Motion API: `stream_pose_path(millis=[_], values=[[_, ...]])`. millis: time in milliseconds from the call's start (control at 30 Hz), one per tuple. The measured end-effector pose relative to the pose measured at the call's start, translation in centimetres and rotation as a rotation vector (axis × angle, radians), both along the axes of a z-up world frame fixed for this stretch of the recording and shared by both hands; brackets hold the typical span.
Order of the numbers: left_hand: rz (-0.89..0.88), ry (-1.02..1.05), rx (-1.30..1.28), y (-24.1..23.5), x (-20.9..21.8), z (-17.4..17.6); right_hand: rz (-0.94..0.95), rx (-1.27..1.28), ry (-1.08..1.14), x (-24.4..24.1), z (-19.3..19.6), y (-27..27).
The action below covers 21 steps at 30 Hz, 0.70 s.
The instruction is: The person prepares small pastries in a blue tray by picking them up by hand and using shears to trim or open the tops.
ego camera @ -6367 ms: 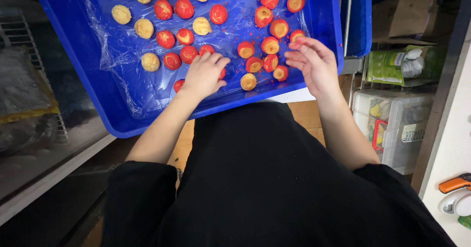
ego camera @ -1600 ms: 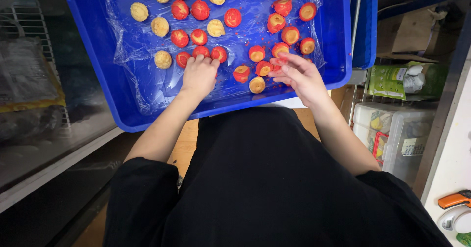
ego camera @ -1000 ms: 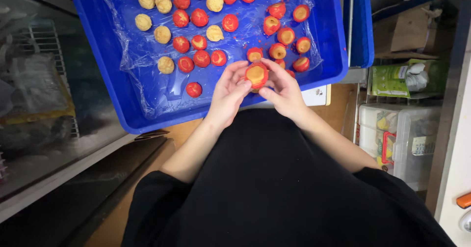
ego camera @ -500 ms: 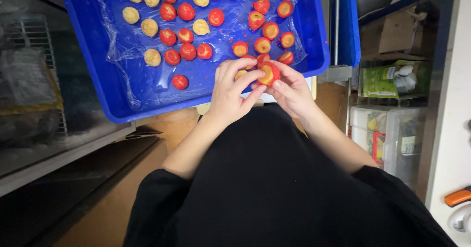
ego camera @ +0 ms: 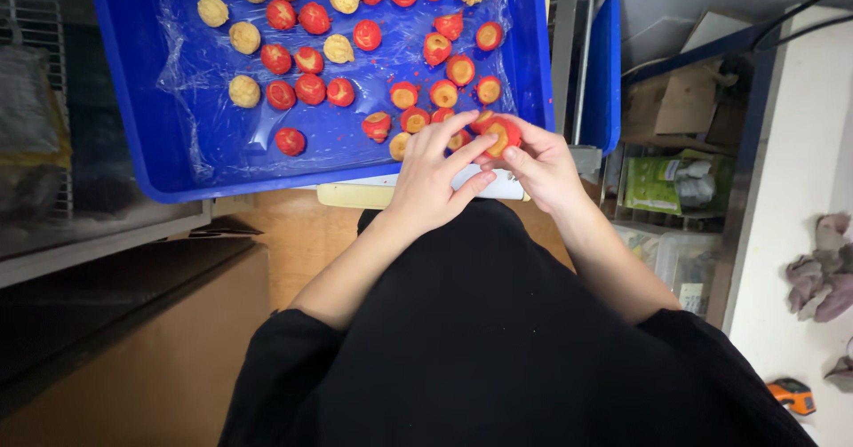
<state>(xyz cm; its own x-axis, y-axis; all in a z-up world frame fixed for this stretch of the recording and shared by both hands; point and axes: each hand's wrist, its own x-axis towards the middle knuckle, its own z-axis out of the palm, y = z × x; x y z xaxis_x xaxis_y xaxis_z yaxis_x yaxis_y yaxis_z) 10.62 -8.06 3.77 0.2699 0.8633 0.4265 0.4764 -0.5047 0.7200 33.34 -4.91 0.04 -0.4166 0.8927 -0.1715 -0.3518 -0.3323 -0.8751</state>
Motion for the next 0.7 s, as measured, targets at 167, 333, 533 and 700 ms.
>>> stream_pose_path(millis=[167,333,533,700], values=[[0.061,-0.004,-0.003,0.1,1.9,-0.9,0.116,0.107,-0.181,2.0,-0.5,0.7],[0.09,0.041,0.024,0.3,2.5,-1.1,0.146,0.124,-0.177,2.6,-0.9,2.4],[0.082,0.031,-0.067,1.7,3.0,-1.2,0.263,0.124,-0.176,2.8,-0.6,4.9],[0.054,-0.001,-0.091,2.8,2.4,-1.5,0.306,0.097,-0.172,2.5,-1.0,6.6]])
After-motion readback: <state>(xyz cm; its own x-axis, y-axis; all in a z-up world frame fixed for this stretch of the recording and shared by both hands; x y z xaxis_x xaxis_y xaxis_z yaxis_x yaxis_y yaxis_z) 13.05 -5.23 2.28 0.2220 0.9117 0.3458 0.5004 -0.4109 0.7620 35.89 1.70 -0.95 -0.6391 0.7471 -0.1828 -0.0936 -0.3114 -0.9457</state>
